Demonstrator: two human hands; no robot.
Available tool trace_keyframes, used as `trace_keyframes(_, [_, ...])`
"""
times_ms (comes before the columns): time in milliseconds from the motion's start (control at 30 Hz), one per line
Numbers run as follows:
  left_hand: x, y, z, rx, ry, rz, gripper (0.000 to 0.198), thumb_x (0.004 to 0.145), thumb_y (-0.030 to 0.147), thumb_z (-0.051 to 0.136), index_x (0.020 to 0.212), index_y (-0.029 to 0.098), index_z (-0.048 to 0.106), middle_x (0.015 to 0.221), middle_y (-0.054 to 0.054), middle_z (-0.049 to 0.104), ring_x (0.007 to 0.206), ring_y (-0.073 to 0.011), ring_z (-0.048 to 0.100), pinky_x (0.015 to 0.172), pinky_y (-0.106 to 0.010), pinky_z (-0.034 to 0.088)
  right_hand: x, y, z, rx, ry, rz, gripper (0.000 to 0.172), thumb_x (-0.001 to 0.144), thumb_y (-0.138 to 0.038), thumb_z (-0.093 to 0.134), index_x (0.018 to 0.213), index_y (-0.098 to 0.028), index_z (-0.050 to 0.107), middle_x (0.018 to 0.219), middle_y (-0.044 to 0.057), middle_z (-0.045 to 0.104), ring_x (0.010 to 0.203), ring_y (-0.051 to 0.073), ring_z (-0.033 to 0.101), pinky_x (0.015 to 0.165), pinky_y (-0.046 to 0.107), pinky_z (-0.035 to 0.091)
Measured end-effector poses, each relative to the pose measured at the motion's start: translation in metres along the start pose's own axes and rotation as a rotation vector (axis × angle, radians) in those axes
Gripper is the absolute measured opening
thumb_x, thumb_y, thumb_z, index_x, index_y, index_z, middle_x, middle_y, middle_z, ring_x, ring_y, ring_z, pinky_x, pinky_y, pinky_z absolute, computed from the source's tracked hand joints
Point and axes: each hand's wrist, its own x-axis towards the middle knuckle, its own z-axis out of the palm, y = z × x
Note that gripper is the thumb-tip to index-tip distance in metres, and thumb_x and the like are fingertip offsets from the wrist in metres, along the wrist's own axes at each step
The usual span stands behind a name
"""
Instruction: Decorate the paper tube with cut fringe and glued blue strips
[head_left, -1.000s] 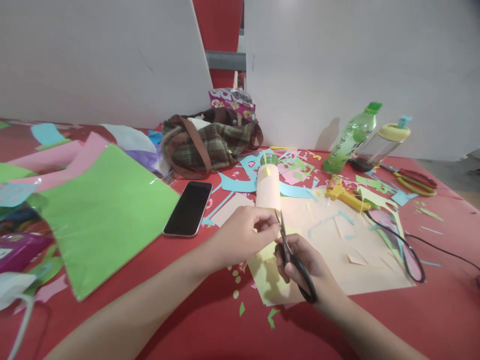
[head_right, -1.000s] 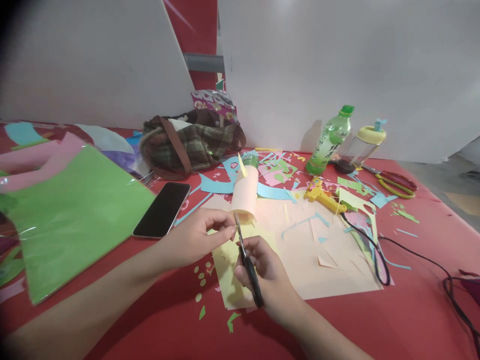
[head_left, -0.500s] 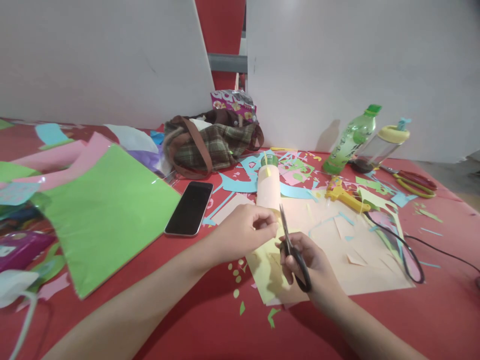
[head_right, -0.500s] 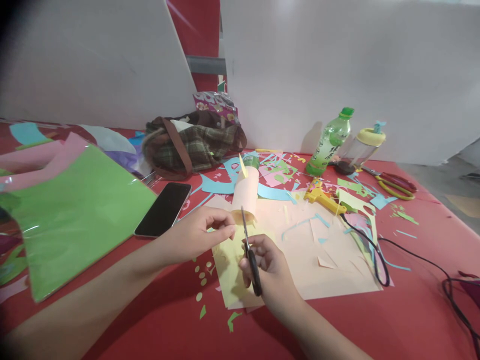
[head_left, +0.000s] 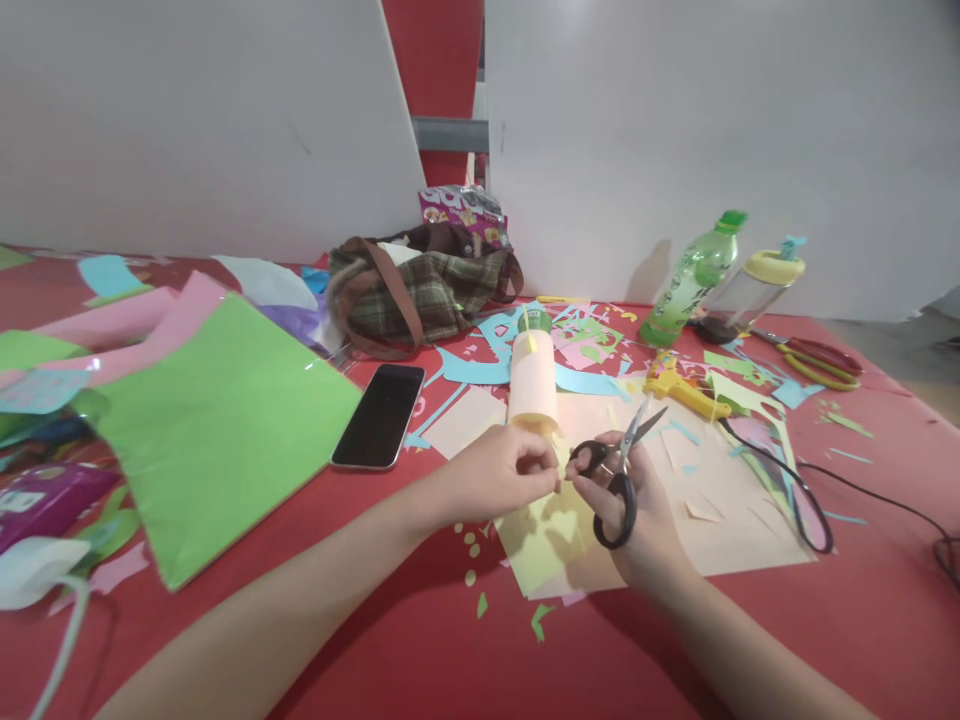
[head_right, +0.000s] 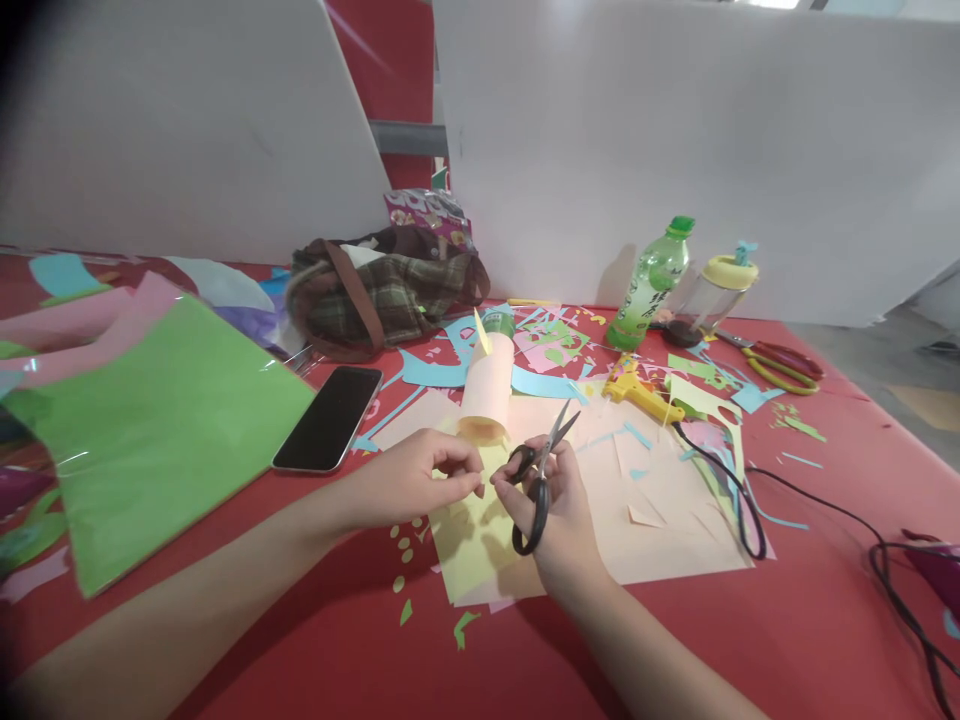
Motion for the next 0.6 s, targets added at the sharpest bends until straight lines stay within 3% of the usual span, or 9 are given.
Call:
trace_keyframes(467, [0.007,-0.010,0.016,0.220,0.029,0.054,0.018,0.070,0.020,0.040,0.057,0.013,0.050,0.046,0.005,0.038,0.044,-0.0052,0.032,0.042,-0.018,0.022,0.004,0.004,-0.002,-0.099,-0.026,0.046,0.034,0.060,-0.011,0.061,0.085,-0.025,0.041,0.070,-0.006,0.048,0.061,0.008,0.048,0.055,0.020,0.039])
trace_keyframes(600, [0.004,-0.013,0.014,0.231,0.027,0.100,0.018,0.074,0.025,0.042,0.064,0.014,0.053,0.049,0.005,0.041,0.045,-0.0057,0.035,0.043,-0.018,0.024,0.002,0.004,-0.002,-0.109,-0.040,0.052,0.034,0.060,-0.009,0.060,0.084,-0.024,0.041,0.070,-0.006,0.048,0.060,0.008,0.048,0.054,0.019,0.039])
